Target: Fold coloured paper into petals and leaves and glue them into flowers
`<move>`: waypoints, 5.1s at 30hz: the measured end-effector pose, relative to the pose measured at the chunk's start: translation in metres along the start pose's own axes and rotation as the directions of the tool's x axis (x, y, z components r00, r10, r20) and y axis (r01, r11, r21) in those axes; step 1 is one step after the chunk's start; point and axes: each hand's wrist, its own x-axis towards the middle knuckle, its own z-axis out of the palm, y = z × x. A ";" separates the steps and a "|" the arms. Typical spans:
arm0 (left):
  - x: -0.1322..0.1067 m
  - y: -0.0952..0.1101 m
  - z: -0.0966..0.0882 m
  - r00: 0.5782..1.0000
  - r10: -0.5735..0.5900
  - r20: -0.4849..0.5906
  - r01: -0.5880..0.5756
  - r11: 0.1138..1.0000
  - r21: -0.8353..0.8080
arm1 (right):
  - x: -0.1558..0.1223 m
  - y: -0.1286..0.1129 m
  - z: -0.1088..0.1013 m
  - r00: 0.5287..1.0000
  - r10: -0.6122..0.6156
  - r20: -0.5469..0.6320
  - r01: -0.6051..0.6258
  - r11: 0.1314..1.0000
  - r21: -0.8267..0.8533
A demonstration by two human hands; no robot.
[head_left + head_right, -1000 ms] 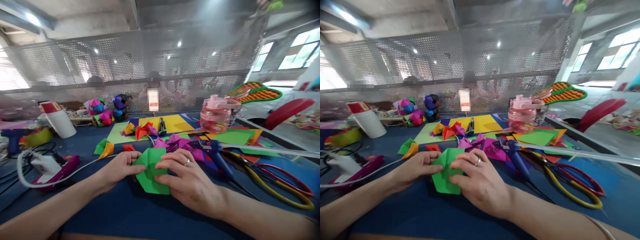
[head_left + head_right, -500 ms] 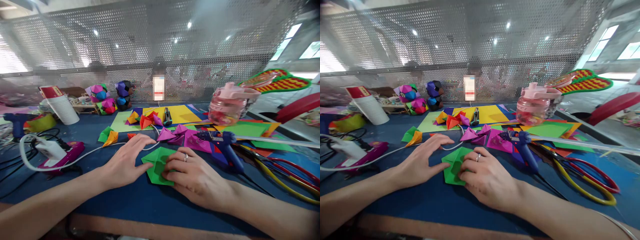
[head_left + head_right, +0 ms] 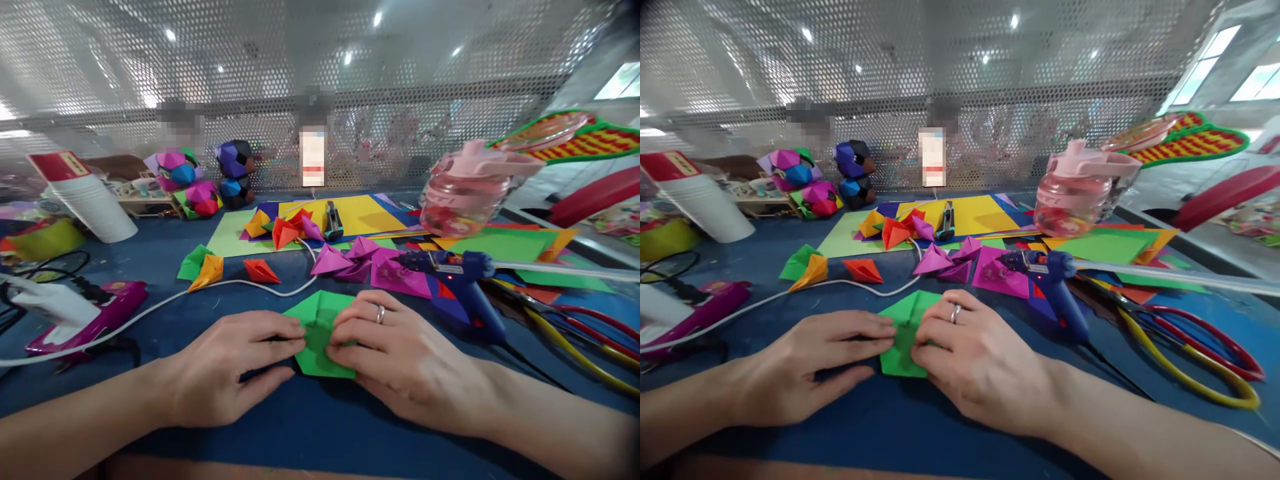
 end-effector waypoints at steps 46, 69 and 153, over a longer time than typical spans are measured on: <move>0.001 0.011 -0.007 0.993 0.098 0.058 -0.082 0.969 -0.233 | 0.004 0.001 -0.008 0.985 0.084 0.151 -0.137 0.914 0.383; 0.006 0.015 -0.008 0.993 0.103 0.049 -0.088 0.965 -0.246 | 0.019 -0.005 0.017 0.834 0.524 0.172 -0.551 0.790 0.270; 0.011 0.022 -0.001 0.981 0.184 -0.067 -0.184 0.983 0.017 | 0.006 -0.002 0.010 0.843 0.499 0.198 -0.534 0.820 0.206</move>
